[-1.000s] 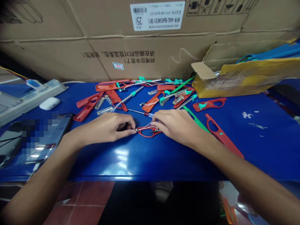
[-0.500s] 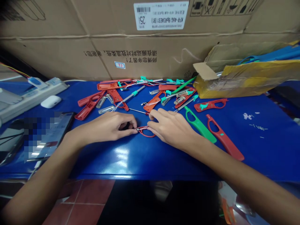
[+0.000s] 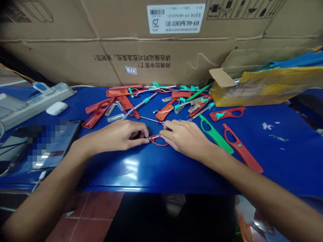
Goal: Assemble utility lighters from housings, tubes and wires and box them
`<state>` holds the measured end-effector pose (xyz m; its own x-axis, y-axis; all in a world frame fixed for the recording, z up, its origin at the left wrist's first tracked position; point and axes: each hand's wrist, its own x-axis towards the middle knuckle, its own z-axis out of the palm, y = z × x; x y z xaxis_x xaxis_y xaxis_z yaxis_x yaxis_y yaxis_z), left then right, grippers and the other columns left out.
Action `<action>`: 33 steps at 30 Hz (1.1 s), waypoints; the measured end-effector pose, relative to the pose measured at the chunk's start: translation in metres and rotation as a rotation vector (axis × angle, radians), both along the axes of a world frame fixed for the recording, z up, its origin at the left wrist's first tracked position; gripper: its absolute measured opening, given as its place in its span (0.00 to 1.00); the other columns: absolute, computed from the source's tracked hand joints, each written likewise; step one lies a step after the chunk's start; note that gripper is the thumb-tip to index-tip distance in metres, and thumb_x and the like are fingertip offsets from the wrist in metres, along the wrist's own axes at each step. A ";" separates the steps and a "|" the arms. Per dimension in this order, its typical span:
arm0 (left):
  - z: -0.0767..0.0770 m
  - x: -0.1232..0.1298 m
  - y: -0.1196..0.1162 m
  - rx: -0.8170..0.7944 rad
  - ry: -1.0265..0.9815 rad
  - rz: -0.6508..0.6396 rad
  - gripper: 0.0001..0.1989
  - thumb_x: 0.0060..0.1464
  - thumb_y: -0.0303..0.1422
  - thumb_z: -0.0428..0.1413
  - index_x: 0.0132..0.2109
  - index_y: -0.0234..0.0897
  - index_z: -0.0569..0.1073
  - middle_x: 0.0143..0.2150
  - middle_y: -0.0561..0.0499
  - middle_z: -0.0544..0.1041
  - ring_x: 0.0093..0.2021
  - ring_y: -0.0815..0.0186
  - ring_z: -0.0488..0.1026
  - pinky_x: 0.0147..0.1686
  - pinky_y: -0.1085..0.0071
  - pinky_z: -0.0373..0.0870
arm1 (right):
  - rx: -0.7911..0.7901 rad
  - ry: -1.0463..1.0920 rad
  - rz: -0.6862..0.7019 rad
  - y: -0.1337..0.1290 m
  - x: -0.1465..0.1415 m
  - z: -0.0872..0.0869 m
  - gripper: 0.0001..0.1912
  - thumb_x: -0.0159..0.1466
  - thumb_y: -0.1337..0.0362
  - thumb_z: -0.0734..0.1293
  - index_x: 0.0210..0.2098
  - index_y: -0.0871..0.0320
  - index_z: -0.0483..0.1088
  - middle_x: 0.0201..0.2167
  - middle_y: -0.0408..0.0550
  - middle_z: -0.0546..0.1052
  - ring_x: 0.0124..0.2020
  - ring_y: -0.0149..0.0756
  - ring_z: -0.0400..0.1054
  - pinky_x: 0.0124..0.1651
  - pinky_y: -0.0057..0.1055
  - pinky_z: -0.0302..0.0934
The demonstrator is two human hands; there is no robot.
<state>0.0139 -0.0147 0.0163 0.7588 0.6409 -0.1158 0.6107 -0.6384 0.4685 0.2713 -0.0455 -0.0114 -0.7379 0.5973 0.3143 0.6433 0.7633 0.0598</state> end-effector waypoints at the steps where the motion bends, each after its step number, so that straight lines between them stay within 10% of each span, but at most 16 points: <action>1: 0.000 0.000 0.000 0.000 0.003 0.003 0.07 0.63 0.38 0.58 0.42 0.41 0.77 0.33 0.55 0.79 0.30 0.69 0.72 0.30 0.72 0.59 | -0.075 0.049 -0.011 0.001 0.000 -0.001 0.11 0.72 0.64 0.64 0.43 0.56 0.80 0.41 0.48 0.79 0.36 0.37 0.72 0.37 0.33 0.60; 10: -0.001 0.001 0.000 -0.003 0.006 0.003 0.09 0.64 0.40 0.58 0.42 0.40 0.77 0.32 0.55 0.78 0.28 0.70 0.71 0.28 0.72 0.57 | -0.533 0.366 -0.171 0.009 -0.006 -0.002 0.08 0.69 0.61 0.68 0.39 0.54 0.80 0.34 0.47 0.76 0.40 0.38 0.67 0.44 0.35 0.61; 33: 0.000 0.001 0.000 0.015 -0.003 -0.011 0.08 0.64 0.37 0.56 0.42 0.39 0.76 0.34 0.54 0.78 0.29 0.69 0.70 0.29 0.71 0.58 | -0.284 0.200 0.082 0.011 0.021 0.019 0.11 0.71 0.65 0.62 0.46 0.57 0.76 0.49 0.54 0.75 0.51 0.43 0.69 0.55 0.42 0.63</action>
<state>0.0147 -0.0152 0.0167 0.7659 0.6345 -0.1040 0.6024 -0.6517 0.4608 0.2921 -0.0344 0.0080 -0.7277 0.6229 0.2871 0.5567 0.7809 -0.2833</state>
